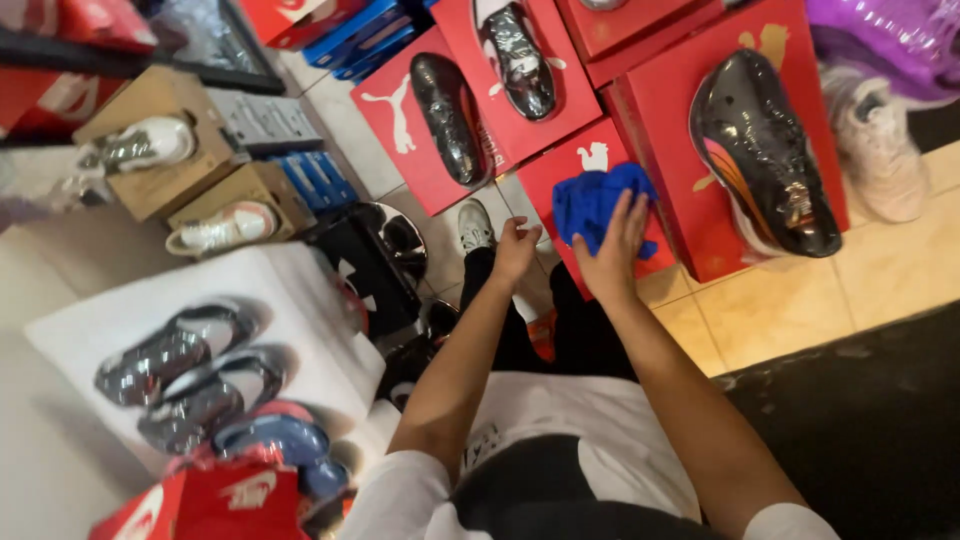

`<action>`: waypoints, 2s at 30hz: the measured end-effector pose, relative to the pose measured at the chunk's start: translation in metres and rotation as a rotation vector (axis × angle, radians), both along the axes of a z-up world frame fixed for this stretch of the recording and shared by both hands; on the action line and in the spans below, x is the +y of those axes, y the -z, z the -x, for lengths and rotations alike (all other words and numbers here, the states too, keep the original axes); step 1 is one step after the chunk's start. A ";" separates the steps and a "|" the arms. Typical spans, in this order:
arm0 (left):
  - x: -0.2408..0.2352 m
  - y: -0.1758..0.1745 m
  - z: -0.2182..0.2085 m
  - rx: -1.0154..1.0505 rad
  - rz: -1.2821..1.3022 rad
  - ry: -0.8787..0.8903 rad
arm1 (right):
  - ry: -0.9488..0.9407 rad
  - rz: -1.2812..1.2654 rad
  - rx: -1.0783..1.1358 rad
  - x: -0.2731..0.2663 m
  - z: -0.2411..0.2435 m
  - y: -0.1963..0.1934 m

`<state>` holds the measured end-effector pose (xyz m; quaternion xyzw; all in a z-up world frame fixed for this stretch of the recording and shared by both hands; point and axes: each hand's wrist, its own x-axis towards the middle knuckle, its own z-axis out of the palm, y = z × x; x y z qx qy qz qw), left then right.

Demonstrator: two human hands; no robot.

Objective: Wiping down shoe boxes with a cloth and organizing them in a warehouse.

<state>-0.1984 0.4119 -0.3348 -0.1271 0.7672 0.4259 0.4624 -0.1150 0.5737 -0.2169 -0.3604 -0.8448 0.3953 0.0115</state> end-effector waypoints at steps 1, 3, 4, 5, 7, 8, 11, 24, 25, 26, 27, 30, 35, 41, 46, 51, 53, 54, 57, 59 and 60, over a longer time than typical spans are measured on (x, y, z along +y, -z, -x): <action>0.004 0.022 0.010 -0.011 0.006 0.027 | 0.027 0.006 -0.011 0.000 0.008 0.014; 0.008 0.061 0.014 -0.095 -0.028 -0.027 | -0.193 -0.157 -0.130 -0.005 0.011 0.037; 0.017 0.048 0.020 -0.108 -0.020 -0.005 | -0.171 -0.147 -0.144 -0.009 0.006 0.055; 0.026 0.033 0.026 -0.145 -0.077 -0.038 | -0.185 -0.152 -0.197 -0.014 0.001 0.069; 0.043 0.044 0.031 -0.189 -0.151 -0.050 | -0.177 -0.172 -0.260 -0.012 -0.007 0.095; 0.038 0.066 0.027 -0.103 -0.150 -0.039 | -0.196 -0.213 -0.235 -0.017 -0.013 0.105; 0.038 0.041 0.018 -0.015 -0.143 -0.039 | -0.205 -0.303 -0.183 -0.030 -0.036 0.117; 0.016 0.056 0.000 0.036 -0.160 -0.131 | -0.012 -0.460 -0.223 -0.062 -0.032 0.150; 0.021 0.051 0.003 0.037 -0.162 -0.121 | -0.001 -0.461 -0.223 -0.059 -0.020 0.149; 0.024 0.045 0.006 0.031 -0.147 -0.151 | -0.020 -0.405 -0.172 -0.058 -0.009 0.146; 0.026 0.038 0.009 0.025 -0.132 -0.181 | -0.038 -0.350 -0.120 -0.057 0.003 0.143; 0.011 0.083 0.014 -0.150 -0.091 -0.223 | -0.081 -0.367 -0.064 -0.047 -0.014 0.139; 0.028 0.058 0.021 -0.161 -0.092 -0.239 | -0.032 -0.440 -0.142 -0.043 -0.091 0.136; 0.037 0.034 0.023 -0.190 -0.043 -0.217 | 0.013 -0.284 -0.194 -0.046 -0.116 0.131; 0.020 0.037 0.032 -0.171 0.038 -0.121 | 0.152 -0.159 0.103 -0.028 -0.104 0.095; 0.005 0.036 0.024 0.257 0.125 0.058 | 0.306 0.124 0.320 -0.016 -0.129 0.049; 0.030 -0.027 0.014 0.640 0.103 0.211 | 0.438 0.259 0.380 -0.036 -0.170 0.056; 0.042 -0.059 0.010 1.023 0.086 0.361 | 0.565 0.402 0.438 -0.046 -0.191 0.060; 0.108 -0.165 0.005 0.838 -0.537 0.421 | 0.740 0.718 0.875 0.014 -0.193 -0.029; 0.157 -0.192 0.015 0.816 -0.607 0.464 | 0.757 0.540 0.677 0.068 -0.151 -0.086; 0.181 -0.205 0.020 0.792 -0.670 0.504 | 0.764 0.369 0.474 0.096 -0.129 -0.116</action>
